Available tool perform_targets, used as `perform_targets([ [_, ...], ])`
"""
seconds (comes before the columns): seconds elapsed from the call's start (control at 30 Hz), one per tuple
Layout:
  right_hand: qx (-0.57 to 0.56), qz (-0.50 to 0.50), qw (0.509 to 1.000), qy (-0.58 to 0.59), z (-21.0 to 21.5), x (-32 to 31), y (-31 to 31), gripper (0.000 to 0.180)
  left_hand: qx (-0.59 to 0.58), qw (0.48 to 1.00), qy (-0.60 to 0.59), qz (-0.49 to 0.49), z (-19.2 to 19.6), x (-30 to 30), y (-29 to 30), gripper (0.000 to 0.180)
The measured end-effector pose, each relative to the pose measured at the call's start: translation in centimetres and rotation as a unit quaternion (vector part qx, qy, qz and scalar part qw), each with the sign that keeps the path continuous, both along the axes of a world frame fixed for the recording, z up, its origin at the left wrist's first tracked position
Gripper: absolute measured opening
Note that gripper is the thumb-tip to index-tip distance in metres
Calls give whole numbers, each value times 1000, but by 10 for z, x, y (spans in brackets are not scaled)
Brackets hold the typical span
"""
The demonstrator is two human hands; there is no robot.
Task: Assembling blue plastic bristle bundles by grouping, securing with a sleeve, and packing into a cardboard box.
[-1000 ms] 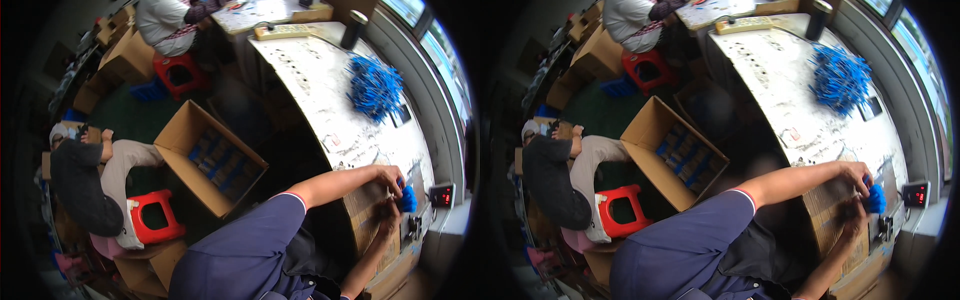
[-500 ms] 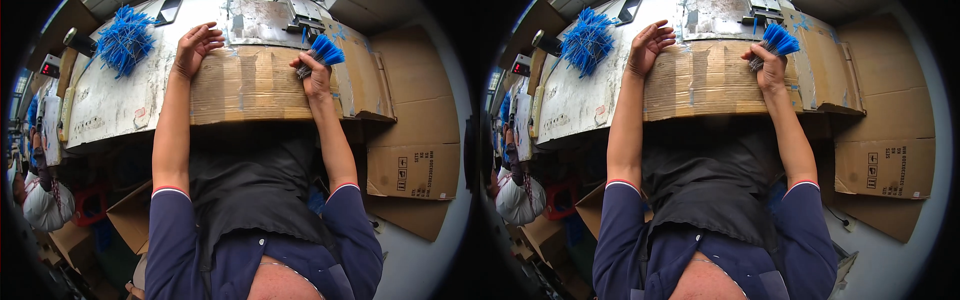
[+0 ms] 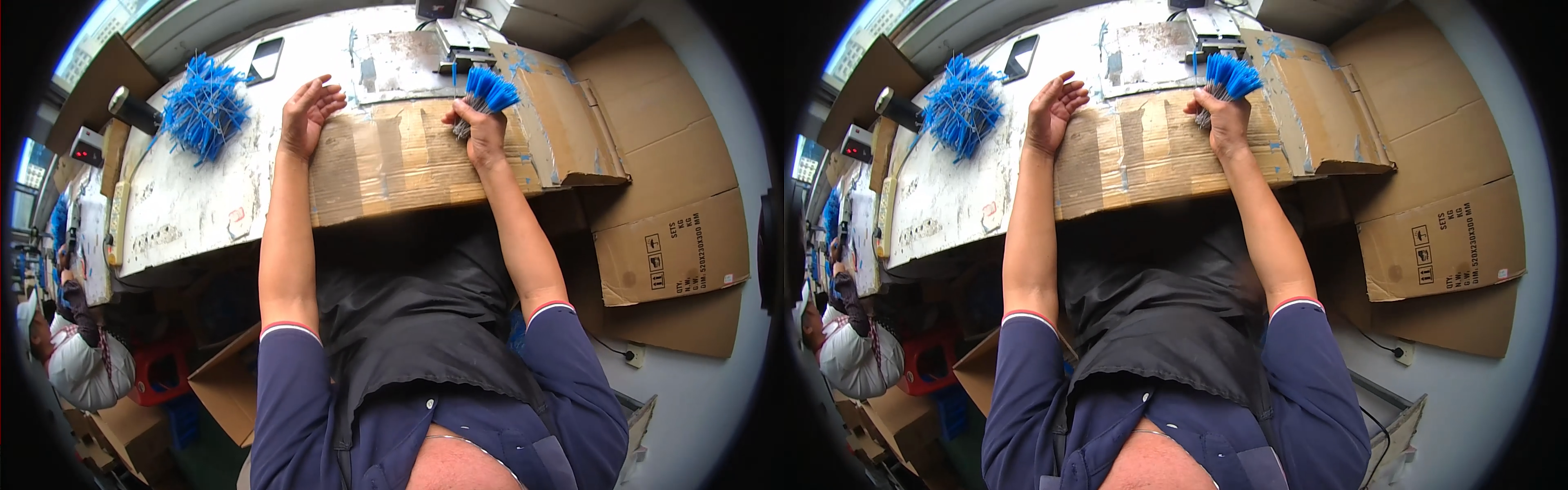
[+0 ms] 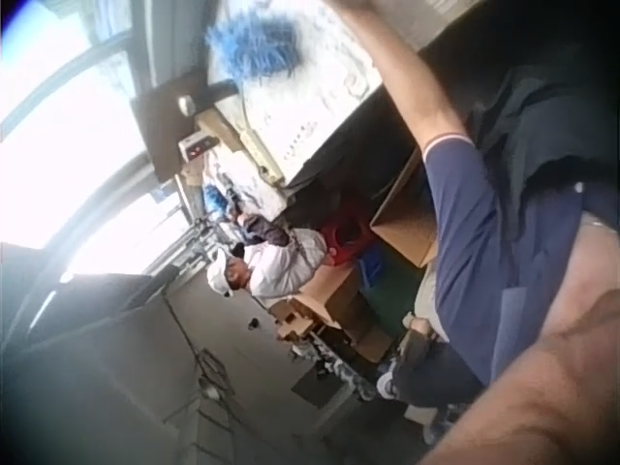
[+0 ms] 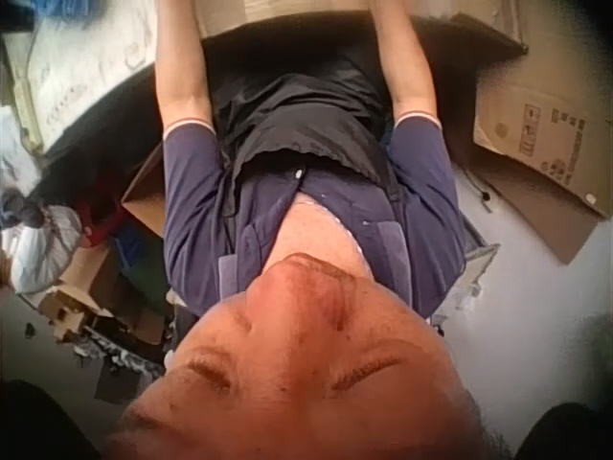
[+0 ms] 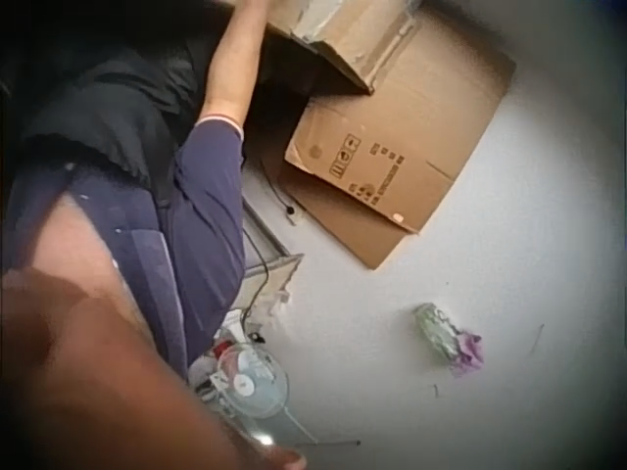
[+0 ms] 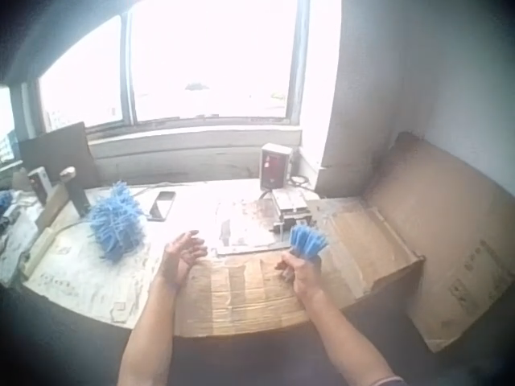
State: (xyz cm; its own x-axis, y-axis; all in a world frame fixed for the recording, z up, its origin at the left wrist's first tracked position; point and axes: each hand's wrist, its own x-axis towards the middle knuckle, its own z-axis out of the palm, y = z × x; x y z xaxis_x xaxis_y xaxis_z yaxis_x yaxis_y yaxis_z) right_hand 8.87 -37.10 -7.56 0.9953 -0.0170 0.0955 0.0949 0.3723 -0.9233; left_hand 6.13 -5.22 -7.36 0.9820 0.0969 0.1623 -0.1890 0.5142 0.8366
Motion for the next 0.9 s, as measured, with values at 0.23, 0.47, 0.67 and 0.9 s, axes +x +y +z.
perform_targets([
  [0.23, 30, 1, 999, 35, 5, -3, 14, 8, 6, 1000, 6, -9, -5, -13, 11, 39],
  [0.47, -9, -38, 997, 69, 10, 17, -31, 9, 13, 1000, 24, 2, 0, -8, 0, 36],
  [0.67, -4, -16, 991, 134, 21, 25, -36, 10, 183, 970, 137, 89, 8, 13, -26, 26],
  [0.9, 22, -27, 986, 163, 22, 50, -35, 10, 208, 957, 49, 195, 21, 109, -107, 20],
])
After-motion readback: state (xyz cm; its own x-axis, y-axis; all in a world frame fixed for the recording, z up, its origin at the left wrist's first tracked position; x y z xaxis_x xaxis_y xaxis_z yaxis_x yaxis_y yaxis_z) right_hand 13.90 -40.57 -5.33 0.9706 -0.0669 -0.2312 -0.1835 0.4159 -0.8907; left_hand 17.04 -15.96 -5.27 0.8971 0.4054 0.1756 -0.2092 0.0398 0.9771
